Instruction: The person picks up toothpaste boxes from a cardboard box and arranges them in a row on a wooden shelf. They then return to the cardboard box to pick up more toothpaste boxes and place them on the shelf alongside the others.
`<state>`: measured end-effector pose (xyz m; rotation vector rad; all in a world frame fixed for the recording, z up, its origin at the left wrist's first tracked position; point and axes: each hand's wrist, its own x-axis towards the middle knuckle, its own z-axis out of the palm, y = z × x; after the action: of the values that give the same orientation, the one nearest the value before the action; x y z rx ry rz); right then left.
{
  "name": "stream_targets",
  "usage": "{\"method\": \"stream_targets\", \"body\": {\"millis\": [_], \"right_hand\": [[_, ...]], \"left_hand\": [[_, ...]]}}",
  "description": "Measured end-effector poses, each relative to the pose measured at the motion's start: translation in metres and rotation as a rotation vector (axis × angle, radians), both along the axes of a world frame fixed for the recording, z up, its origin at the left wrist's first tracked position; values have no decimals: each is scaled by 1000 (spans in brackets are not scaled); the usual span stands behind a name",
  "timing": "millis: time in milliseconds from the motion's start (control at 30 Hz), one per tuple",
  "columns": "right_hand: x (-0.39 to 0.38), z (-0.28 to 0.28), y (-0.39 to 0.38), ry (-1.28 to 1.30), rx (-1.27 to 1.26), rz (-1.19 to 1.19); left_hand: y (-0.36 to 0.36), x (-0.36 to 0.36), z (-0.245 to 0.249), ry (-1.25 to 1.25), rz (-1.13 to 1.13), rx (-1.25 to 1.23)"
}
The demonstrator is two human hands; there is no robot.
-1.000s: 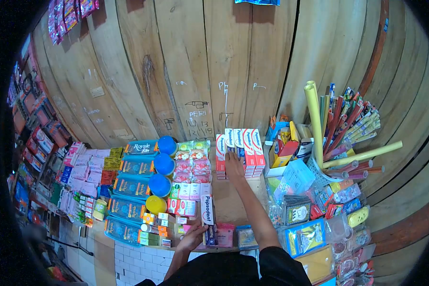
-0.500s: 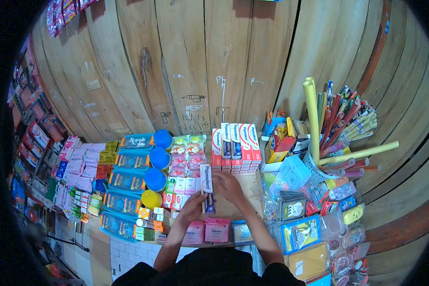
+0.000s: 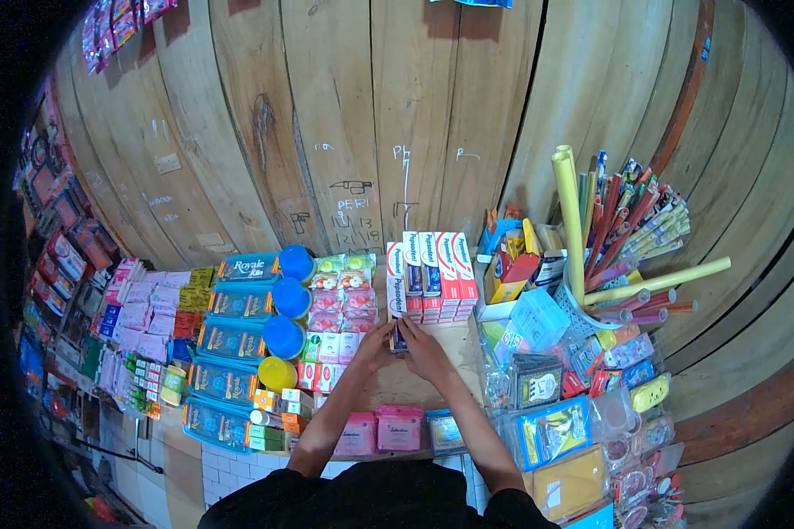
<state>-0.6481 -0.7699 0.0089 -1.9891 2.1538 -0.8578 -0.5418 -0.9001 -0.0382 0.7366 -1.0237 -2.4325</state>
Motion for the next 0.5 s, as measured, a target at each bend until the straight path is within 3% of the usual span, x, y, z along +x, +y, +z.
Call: {"method": "stream_targets", "body": {"millis": [100,200,300,500], "right_hand": [[2,7,-13,171,186,-94],[-3,3,-32,342,166,-145],[-13,16,-56,260,299,-155],[-39,8,-100,301,276,-185]], "left_hand": [[5,8,27,-64,-8,18],[0,13,22,-77,-49,16],[-10,15,11,-85,-106,-6],[-16,12,16,-76,-132,-35]]}}
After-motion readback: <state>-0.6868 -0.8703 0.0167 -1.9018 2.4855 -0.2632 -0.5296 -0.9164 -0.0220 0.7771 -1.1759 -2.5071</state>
